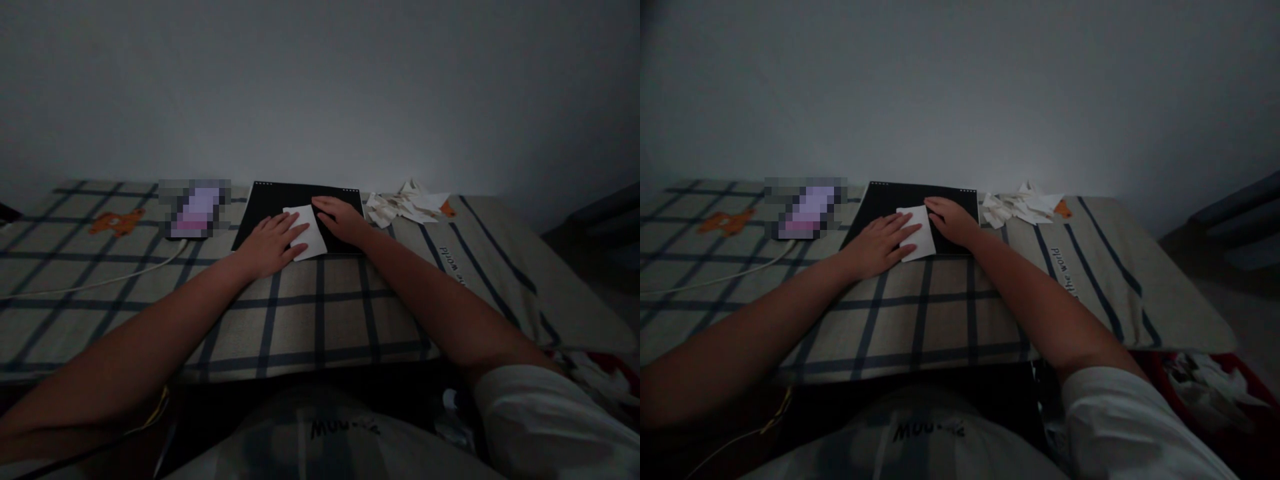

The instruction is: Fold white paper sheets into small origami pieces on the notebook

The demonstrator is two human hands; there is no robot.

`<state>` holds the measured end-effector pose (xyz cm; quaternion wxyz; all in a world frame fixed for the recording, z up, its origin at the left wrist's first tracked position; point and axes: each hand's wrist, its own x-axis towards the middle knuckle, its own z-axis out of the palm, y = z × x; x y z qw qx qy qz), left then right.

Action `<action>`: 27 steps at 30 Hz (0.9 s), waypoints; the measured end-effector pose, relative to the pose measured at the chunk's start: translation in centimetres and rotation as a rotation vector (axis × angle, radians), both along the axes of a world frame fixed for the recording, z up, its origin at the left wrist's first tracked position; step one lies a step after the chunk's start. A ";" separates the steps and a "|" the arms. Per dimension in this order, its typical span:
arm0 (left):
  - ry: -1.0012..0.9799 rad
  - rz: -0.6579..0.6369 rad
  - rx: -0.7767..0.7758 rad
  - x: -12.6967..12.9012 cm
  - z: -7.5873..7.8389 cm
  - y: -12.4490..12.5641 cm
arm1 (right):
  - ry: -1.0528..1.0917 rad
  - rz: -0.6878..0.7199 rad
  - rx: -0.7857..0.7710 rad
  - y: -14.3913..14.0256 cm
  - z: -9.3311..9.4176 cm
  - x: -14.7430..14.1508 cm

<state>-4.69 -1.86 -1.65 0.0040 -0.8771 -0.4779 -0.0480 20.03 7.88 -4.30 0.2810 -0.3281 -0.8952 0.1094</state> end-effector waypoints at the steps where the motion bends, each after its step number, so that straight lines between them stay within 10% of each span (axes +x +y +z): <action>1: 0.002 0.001 -0.005 0.0 0.0 0.0 | -0.022 0.020 0.008 -0.1 0.0 0.0; 27: -0.001 0.003 -0.015 0.0 0.1 0.3 | -0.315 0.023 0.058 -1.2 1.3 -0.5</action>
